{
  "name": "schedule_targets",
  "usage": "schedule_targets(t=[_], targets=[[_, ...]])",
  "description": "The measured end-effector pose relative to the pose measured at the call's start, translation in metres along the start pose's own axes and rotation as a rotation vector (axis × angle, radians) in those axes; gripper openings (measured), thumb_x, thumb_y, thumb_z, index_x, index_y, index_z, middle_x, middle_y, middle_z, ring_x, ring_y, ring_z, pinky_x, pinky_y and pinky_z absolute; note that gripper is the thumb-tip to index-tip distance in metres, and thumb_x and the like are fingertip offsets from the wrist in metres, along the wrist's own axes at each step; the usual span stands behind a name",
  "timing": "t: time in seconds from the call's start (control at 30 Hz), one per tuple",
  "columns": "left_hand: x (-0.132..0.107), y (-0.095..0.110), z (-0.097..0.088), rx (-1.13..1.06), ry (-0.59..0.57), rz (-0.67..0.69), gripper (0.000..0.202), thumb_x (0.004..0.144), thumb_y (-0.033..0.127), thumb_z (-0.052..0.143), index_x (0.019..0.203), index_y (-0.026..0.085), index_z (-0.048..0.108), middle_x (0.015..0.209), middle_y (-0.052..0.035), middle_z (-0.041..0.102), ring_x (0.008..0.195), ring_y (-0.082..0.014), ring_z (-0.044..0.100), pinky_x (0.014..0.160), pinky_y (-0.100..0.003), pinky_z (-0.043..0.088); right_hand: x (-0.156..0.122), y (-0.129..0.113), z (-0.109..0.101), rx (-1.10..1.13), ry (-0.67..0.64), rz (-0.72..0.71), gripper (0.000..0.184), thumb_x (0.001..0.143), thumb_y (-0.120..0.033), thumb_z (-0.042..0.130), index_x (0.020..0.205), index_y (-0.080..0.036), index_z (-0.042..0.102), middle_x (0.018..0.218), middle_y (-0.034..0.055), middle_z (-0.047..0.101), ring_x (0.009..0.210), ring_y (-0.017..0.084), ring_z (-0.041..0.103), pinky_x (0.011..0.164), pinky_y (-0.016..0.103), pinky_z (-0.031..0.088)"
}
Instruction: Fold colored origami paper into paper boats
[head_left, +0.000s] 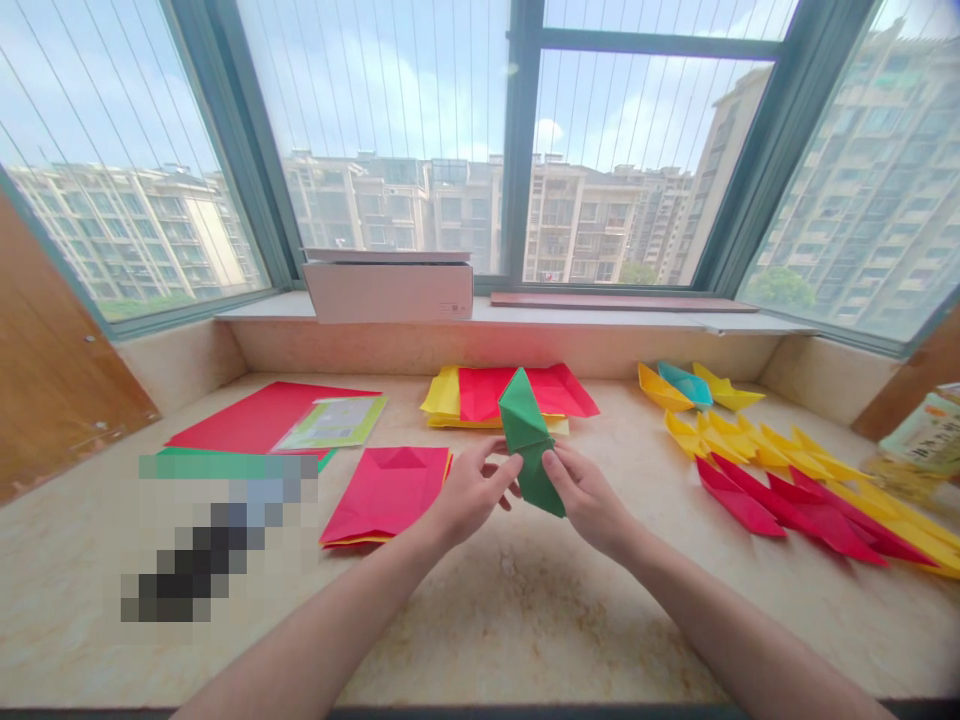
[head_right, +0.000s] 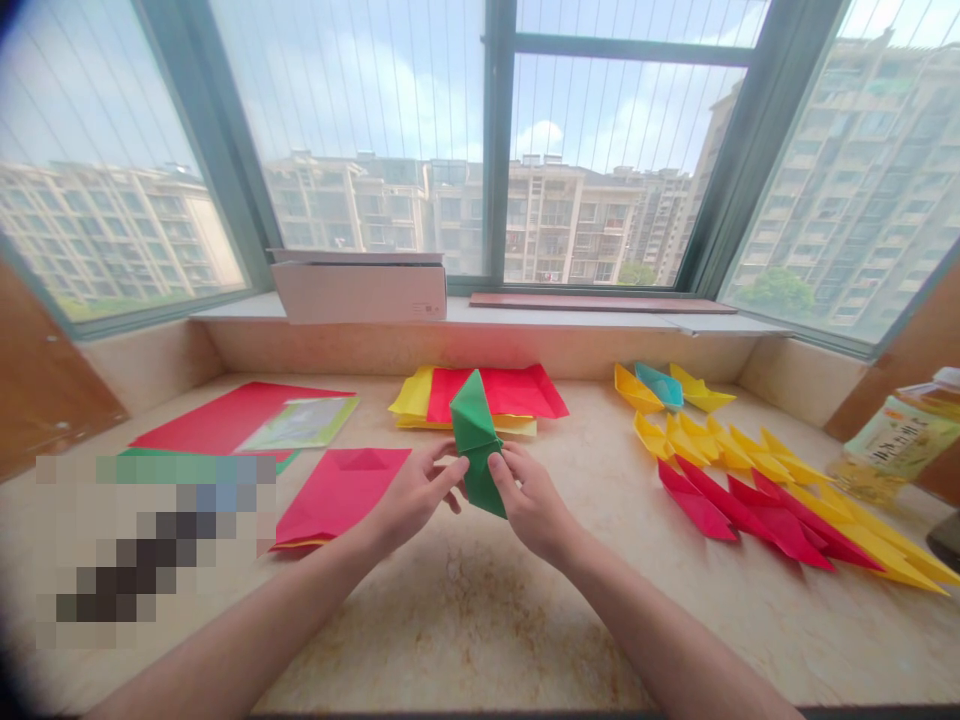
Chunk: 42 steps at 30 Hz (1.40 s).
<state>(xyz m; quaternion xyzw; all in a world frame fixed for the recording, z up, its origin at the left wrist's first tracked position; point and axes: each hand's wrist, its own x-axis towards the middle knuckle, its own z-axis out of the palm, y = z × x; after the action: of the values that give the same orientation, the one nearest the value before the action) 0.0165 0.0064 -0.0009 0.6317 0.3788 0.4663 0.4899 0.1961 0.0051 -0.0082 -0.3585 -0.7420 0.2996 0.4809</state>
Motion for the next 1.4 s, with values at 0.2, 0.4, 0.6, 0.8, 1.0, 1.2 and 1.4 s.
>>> schedule_targets(t=[0.2, 0.4, 0.6, 0.8, 1.0, 1.2, 1.4], targets=[[0.0, -0.002, 0.003, -0.023, 0.05, -0.007, 0.04, 0.087, 0.045, 0.06, 0.111, 0.013, 0.063, 0.094, -0.0076, 0.066, 0.066, -0.0154, 0.064, 0.049, -0.025, 0.054, -0.002, -0.001, 0.003, 0.018, -0.051, 0.01, 0.044, 0.102, -0.044, 0.038, 0.093, -0.019, 0.073, 0.109, 0.01, 0.064, 0.1, 0.023, 0.061, 0.09, 0.037, 0.051], [0.001, -0.002, 0.003, -0.02, 0.077, 0.002, 0.043, 0.088, 0.047, 0.06, 0.116, 0.015, 0.063, 0.102, -0.0093, 0.069, 0.069, -0.0155, 0.066, 0.051, -0.024, 0.055, -0.004, 0.0, 0.005, 0.009, -0.026, 0.013, 0.039, 0.1, -0.045, 0.043, 0.097, -0.02, 0.073, 0.113, 0.0118, 0.06, 0.104, 0.024, 0.061, 0.088, 0.037, 0.054], [0.001, 0.002, 0.005, -0.141, 0.065, 0.069, 0.047, 0.086, 0.037, 0.067, 0.127, 0.017, 0.057, 0.126, -0.013, 0.064, 0.103, -0.0238, 0.067, 0.089, -0.038, 0.055, -0.004, 0.007, 0.004, -0.2, 0.187, -0.006, 0.027, 0.093, -0.041, 0.057, 0.093, -0.02, 0.074, 0.12, 0.0133, 0.053, 0.103, 0.026, 0.06, 0.088, 0.043, 0.054], [-0.001, 0.008, 0.005, -0.176, -0.014, 0.07, 0.05, 0.084, 0.036, 0.07, 0.129, 0.018, 0.058, 0.131, -0.0135, 0.062, 0.108, -0.0263, 0.065, 0.093, -0.036, 0.052, -0.007, 0.004, 0.005, -0.322, 0.117, -0.135, 0.027, 0.093, -0.037, 0.058, 0.111, -0.023, 0.071, 0.131, 0.0137, 0.046, 0.105, 0.026, 0.059, 0.094, 0.046, 0.052], [-0.001, 0.006, 0.003, -0.153, -0.041, 0.044, 0.044, 0.084, 0.034, 0.068, 0.125, 0.02, 0.063, 0.117, -0.0105, 0.07, 0.11, -0.0275, 0.064, 0.094, -0.039, 0.051, -0.006, 0.003, 0.002, -0.311, 0.134, -0.09, 0.024, 0.092, -0.037, 0.059, 0.105, -0.022, 0.071, 0.129, 0.0132, 0.05, 0.098, 0.024, 0.062, 0.091, 0.045, 0.053], [0.0, 0.001, 0.001, -0.236, -0.035, -0.005, 0.029, 0.08, 0.024, 0.068, 0.108, 0.016, 0.067, 0.108, -0.0082, 0.071, 0.107, -0.0252, 0.064, 0.096, -0.038, 0.048, -0.005, -0.002, 0.002, -0.247, 0.109, -0.022, 0.021, 0.088, -0.04, 0.063, 0.097, -0.021, 0.069, 0.111, 0.0109, 0.062, 0.095, 0.025, 0.063, 0.077, 0.037, 0.053], [0.002, 0.002, -0.004, -0.45, -0.067, -0.059, 0.026, 0.08, 0.029, 0.071, 0.102, 0.017, 0.066, 0.106, -0.0076, 0.071, 0.099, -0.0223, 0.065, 0.093, -0.037, 0.049, -0.004, -0.002, 0.004, 0.132, 0.141, 0.091, 0.025, 0.096, -0.047, 0.046, 0.099, -0.023, 0.051, 0.082, 0.0026, 0.066, 0.074, 0.02, 0.064, 0.065, 0.031, 0.051]])
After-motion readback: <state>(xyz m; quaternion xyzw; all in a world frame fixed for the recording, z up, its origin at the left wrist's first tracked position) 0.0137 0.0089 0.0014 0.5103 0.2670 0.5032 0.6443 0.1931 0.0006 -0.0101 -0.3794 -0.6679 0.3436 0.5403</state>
